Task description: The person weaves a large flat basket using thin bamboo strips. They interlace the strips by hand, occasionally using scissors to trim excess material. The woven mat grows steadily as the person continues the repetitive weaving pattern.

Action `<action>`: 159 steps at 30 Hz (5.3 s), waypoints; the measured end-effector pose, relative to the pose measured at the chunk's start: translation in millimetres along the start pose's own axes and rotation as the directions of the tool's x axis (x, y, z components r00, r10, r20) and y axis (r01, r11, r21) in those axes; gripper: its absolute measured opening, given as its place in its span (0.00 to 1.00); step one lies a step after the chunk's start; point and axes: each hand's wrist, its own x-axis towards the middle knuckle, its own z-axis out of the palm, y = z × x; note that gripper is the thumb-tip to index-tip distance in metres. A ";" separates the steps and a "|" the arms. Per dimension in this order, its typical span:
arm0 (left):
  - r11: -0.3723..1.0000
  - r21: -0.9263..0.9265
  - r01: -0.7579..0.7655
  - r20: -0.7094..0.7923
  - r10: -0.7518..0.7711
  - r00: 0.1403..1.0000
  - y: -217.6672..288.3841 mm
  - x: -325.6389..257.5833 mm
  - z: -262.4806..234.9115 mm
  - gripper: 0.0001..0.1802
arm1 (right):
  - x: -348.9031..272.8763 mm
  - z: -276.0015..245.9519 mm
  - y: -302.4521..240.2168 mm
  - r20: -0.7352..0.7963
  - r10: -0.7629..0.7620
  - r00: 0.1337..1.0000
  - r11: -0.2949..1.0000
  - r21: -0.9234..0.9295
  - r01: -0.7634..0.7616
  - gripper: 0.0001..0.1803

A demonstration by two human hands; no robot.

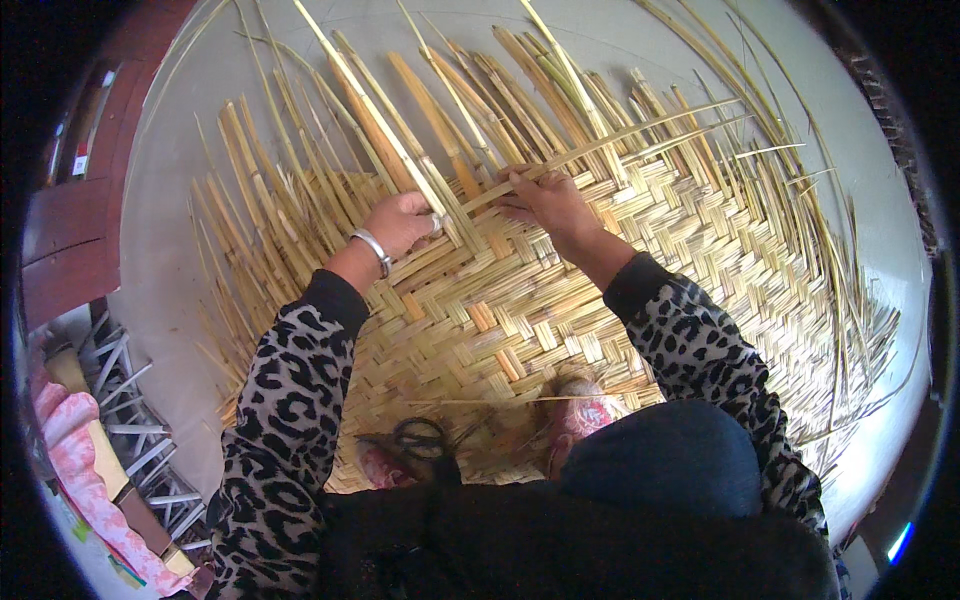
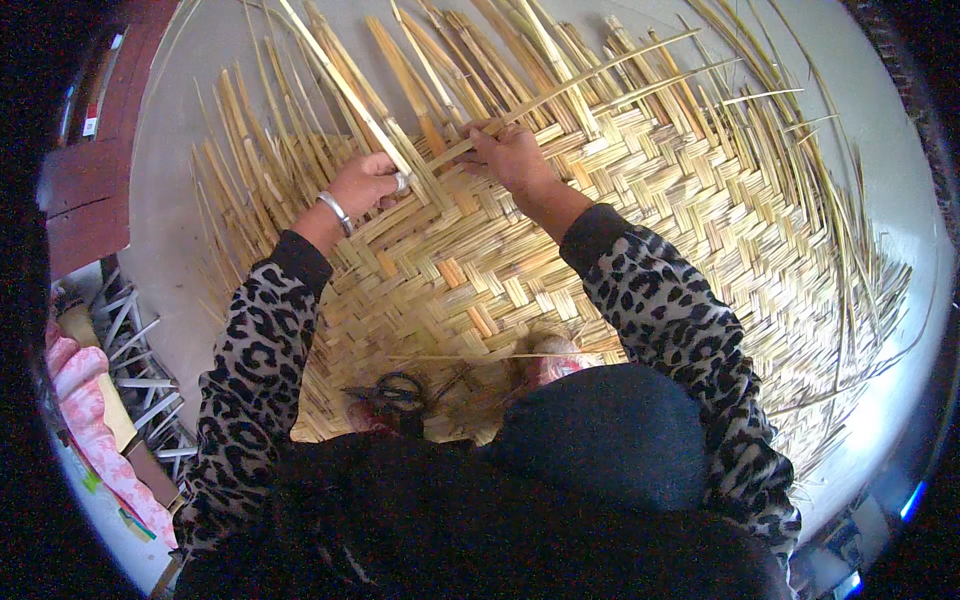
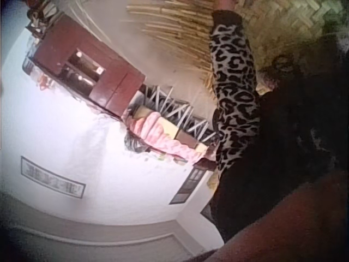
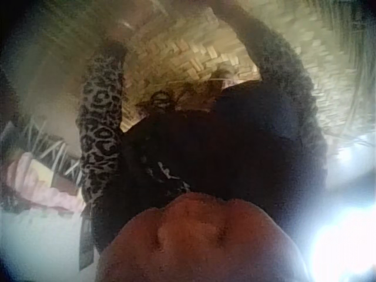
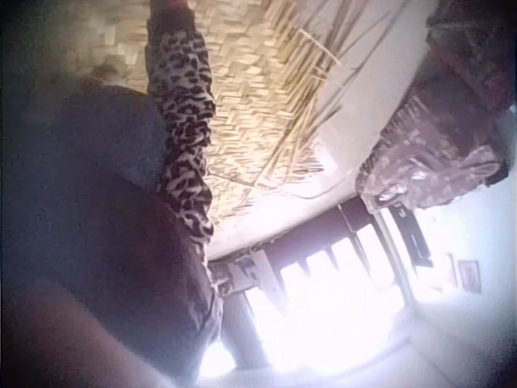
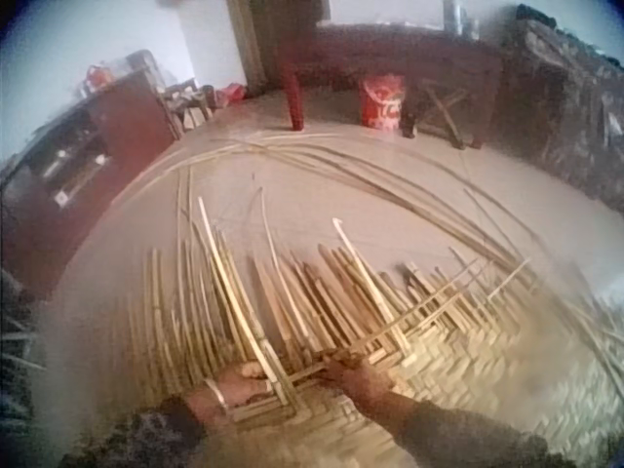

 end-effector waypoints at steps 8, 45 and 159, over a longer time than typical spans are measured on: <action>0.860 0.491 -0.142 -0.242 0.291 0.926 -17.4 -15.7 22.8 0.10 | -3.1 0.4 14.4 -0.046 0.020 0.999 0.973 -0.229 -0.030 0.15; 0.885 -0.417 -0.207 -0.423 0.013 0.906 1.3 20.1 101.4 0.10 | 73.1 -21.5 -42.9 0.145 0.097 0.985 0.603 -0.795 0.058 0.27; 0.884 0.463 -0.073 0.213 -0.031 0.977 173.8 146.6 202.2 0.11 | -34.6 -205.6 -103.1 -0.281 -0.169 0.945 0.972 0.109 0.206 0.08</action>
